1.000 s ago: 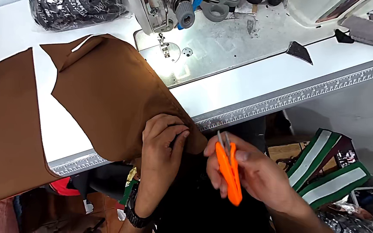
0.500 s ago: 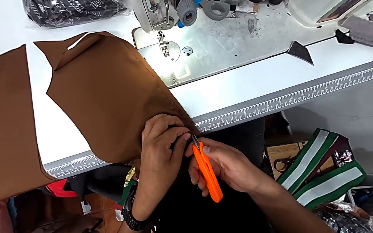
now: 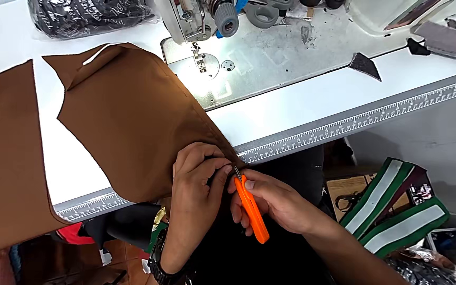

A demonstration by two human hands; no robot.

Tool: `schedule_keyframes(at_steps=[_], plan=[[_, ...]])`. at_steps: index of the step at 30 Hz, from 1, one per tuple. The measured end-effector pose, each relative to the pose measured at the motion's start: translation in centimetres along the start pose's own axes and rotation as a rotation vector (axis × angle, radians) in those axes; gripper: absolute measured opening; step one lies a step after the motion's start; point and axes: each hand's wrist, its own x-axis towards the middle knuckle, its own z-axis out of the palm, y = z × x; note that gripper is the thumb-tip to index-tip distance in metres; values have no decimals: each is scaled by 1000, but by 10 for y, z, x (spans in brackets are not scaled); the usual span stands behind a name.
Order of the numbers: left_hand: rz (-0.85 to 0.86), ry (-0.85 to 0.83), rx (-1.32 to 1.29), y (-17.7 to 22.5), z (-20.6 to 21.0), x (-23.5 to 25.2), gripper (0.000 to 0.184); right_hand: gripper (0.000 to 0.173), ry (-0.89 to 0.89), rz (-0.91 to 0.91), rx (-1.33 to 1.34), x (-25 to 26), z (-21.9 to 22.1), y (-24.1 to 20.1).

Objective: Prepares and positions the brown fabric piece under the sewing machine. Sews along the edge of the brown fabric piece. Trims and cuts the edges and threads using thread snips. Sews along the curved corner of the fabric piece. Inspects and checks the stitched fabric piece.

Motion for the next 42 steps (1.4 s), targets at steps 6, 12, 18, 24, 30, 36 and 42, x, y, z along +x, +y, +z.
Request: schedule_keyframes(at_steps=[6,12,18,24,30,36,42], plan=[[10,2,-5,0,-1,0,17,35,8,-25,20,-2,-3,-1],[2,2,-14,-1,-3,0,18,37,-36,23,28,-3,-2,-2],[8,1,-33,-1,-3,-1,18,38,-26,-1,3,1,-2,-2],[19,5,-33,-2,-3,-1,18,37,8,-25,-60,1,-1,-2],[22,8,-46,-2,-3,-1,18,37,53,-49,-151,3,1,-3],[35,19,-62,-3,-4,0,17,35,125,-80,-348,-6,-2,-10],[52,15,-93,-5,-6,0,17,27,574,-453,-954,-10,6,-16]])
